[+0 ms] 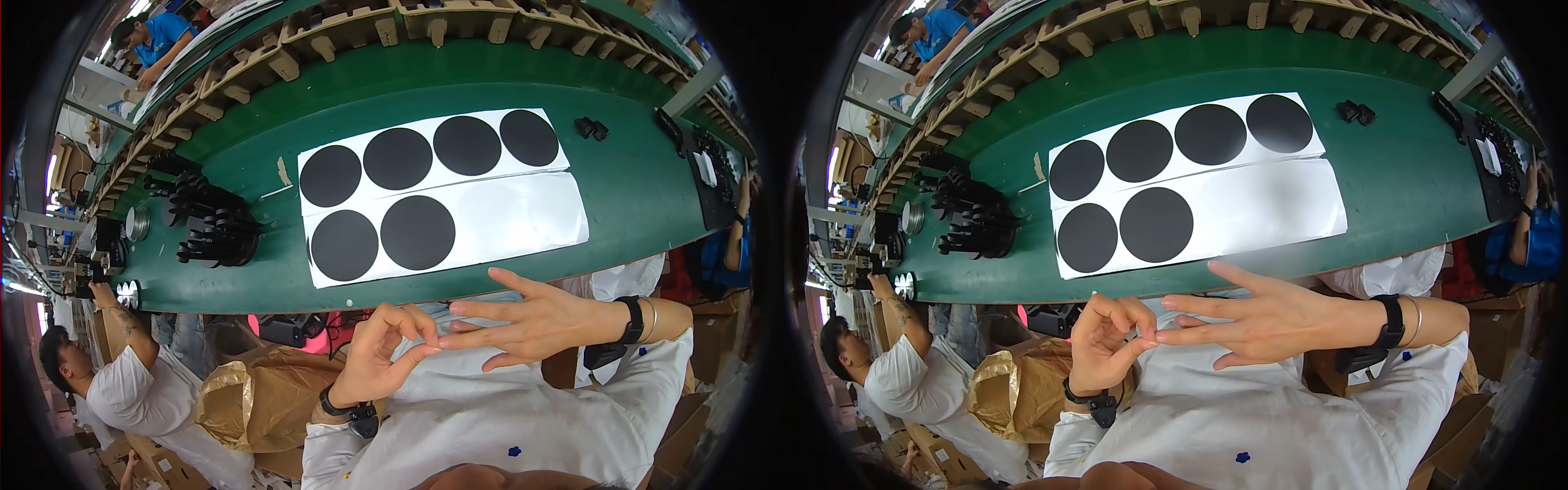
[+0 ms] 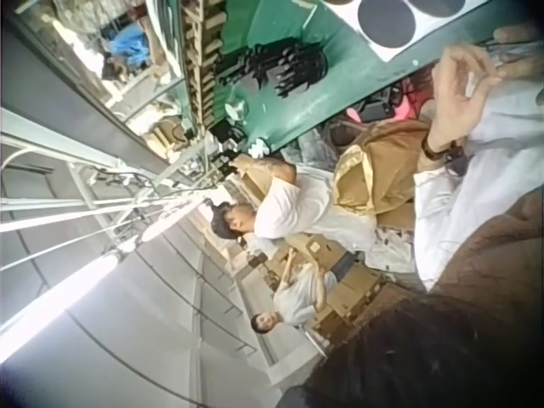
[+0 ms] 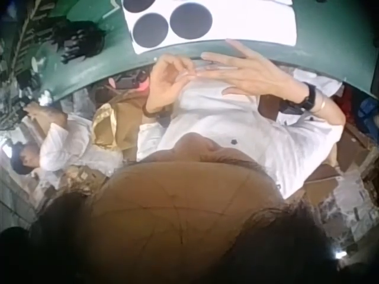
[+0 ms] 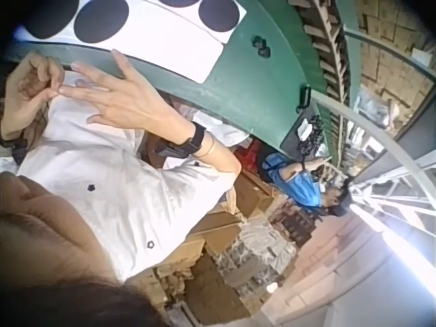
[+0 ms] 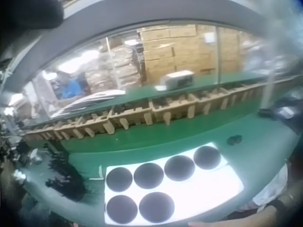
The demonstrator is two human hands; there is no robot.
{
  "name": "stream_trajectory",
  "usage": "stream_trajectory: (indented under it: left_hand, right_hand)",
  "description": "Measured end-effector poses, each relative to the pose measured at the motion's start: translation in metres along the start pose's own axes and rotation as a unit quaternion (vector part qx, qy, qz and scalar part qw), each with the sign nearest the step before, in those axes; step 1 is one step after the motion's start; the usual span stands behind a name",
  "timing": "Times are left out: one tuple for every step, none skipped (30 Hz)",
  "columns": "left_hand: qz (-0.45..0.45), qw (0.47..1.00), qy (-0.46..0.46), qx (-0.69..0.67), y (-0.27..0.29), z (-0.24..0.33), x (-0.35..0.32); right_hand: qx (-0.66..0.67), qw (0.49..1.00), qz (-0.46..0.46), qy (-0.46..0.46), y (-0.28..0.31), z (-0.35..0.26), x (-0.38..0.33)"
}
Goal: The person peels a black circular sticker from a sheet, presses it onto the base of a black stand, and sets the completed stand aside to repeat the process.
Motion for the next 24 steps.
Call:
stream_trajectory:
  left_hand:
    - [0.0,1.0,0.0,0.0,0.0001,0.0006,0.0]
    - [-0.002,1.0,0.011,-0.005,-0.0001,0.0002,0.0]
    - [-0.004,1.0,0.022,-0.011,-0.0002,-0.0001,0.0]
    - [-0.007,0.999,0.033,-0.016,-0.0005,-0.0004,0.0001]
    - [-0.007,0.999,0.033,-0.016,-0.0004,0.0003,0.0005]
    - [-0.014,0.999,0.043,-0.014,-0.0008,0.0005,0.0008]
    - [-0.021,0.998,0.052,-0.013,-0.0012,0.0005,0.0012]
    - [-0.028,0.998,0.061,-0.011,-0.0014,-0.0001,0.0014]
    - [-0.028,0.998,0.061,-0.011,-0.001,-0.0001,0.0014]
    - [-0.035,0.997,0.063,-0.015,-0.0011,-0.0006,0.0012]
    - [-0.042,0.997,0.065,-0.019,-0.0014,-0.0011,0.0011]
    - [-0.05,0.996,0.067,-0.023,-0.002,-0.0015,0.0011]
    - [-0.05,0.996,0.067,-0.023,-0.0024,-0.0016,0.0012]
    - [-0.035,0.996,0.068,-0.039,-0.0021,-0.0017,0.0014]
    - [-0.021,0.996,0.068,-0.056,-0.002,-0.0021,0.0015]
    - [-0.006,0.995,0.068,-0.072,-0.0019,-0.0025,0.0016]
    - [-0.006,0.995,0.068,-0.072,-0.0023,-0.0042,0.0014]
    - [0.004,0.996,0.045,-0.072,-0.0011,-0.0055,0.0012]
    - [0.015,0.997,0.021,-0.071,0.0,-0.0063,0.0008]
    - [0.027,0.997,-0.003,-0.071,0.0005,-0.0056,0.0005]
    - [0.026,0.997,-0.003,-0.071,-0.0005,-0.0057,0.0003]
    - [0.039,0.997,-0.012,-0.06,-0.0005,-0.005,0.0]
    - [0.051,0.997,-0.022,-0.048,-0.0005,-0.0041,-0.0004]
    - [0.063,0.997,-0.031,-0.037,-0.0003,-0.0036,-0.0007]
  right_hand:
    - [-0.008,1.0,-0.003,0.003,-0.0004,-0.0001,0.0]
    - [-0.008,1.0,-0.003,0.003,-0.0007,0.0,-0.0001]
    - [-0.019,1.0,-0.008,0.008,-0.0018,-0.0003,-0.0003]
    - [-0.03,0.999,-0.013,0.012,-0.0029,-0.0006,-0.0006]
    - [-0.042,0.999,-0.017,0.016,-0.0039,-0.0009,-0.0008]
    - [-0.042,0.999,-0.017,0.016,-0.0043,-0.0009,-0.001]
    - [-0.04,0.999,-0.016,0.015,-0.0046,-0.0008,-0.0011]
    - [-0.039,0.999,-0.015,0.014,-0.0049,-0.0008,-0.0013]
    - [-0.037,0.999,-0.014,0.014,-0.0051,-0.0008,-0.0013]
    - [-0.037,0.999,-0.014,0.014,-0.0055,-0.0008,-0.0013]
    - [-0.022,1.0,-0.012,0.011,-0.0057,-0.0005,-0.0014]
    - [-0.007,1.0,-0.011,0.008,-0.0059,-0.0002,-0.0015]
    - [0.009,1.0,-0.009,0.004,-0.0059,0.0,-0.0018]
    - [0.009,1.0,-0.009,0.004,-0.0063,-0.0002,-0.002]
    - [0.03,0.999,-0.01,-0.006,-0.0066,0.0003,-0.0024]
    - [0.051,0.998,-0.012,-0.016,-0.0069,0.0009,-0.0029]
    - [0.072,0.997,-0.013,-0.026,-0.0071,0.0016,-0.0032]
    - [0.072,0.997,-0.013,-0.027,-0.007,0.0017,-0.0033]
    - [0.067,0.997,-0.011,-0.027,-0.006,0.0019,-0.0033]
    - [0.062,0.998,-0.008,-0.027,-0.0048,0.0021,-0.0032]
    - [0.056,0.998,-0.005,-0.028,-0.0036,0.0022,-0.0032]
    - [0.056,0.998,-0.005,-0.028,-0.0025,0.0022,-0.003]
    - [0.034,0.999,-0.002,-0.02,-0.0011,0.0016,-0.0026]
    - [0.012,1.0,0.001,-0.013,0.0001,0.0012,-0.0025]
Point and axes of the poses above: each hand's wrist, its own x-axis towards the middle knuckle, its own y-axis out of the back of the hand, z = x × y, the point moved 4 cm from there along x, towards the middle knuckle, and after that the axes turned 4 degrees about -y, right-handed, at the moved point
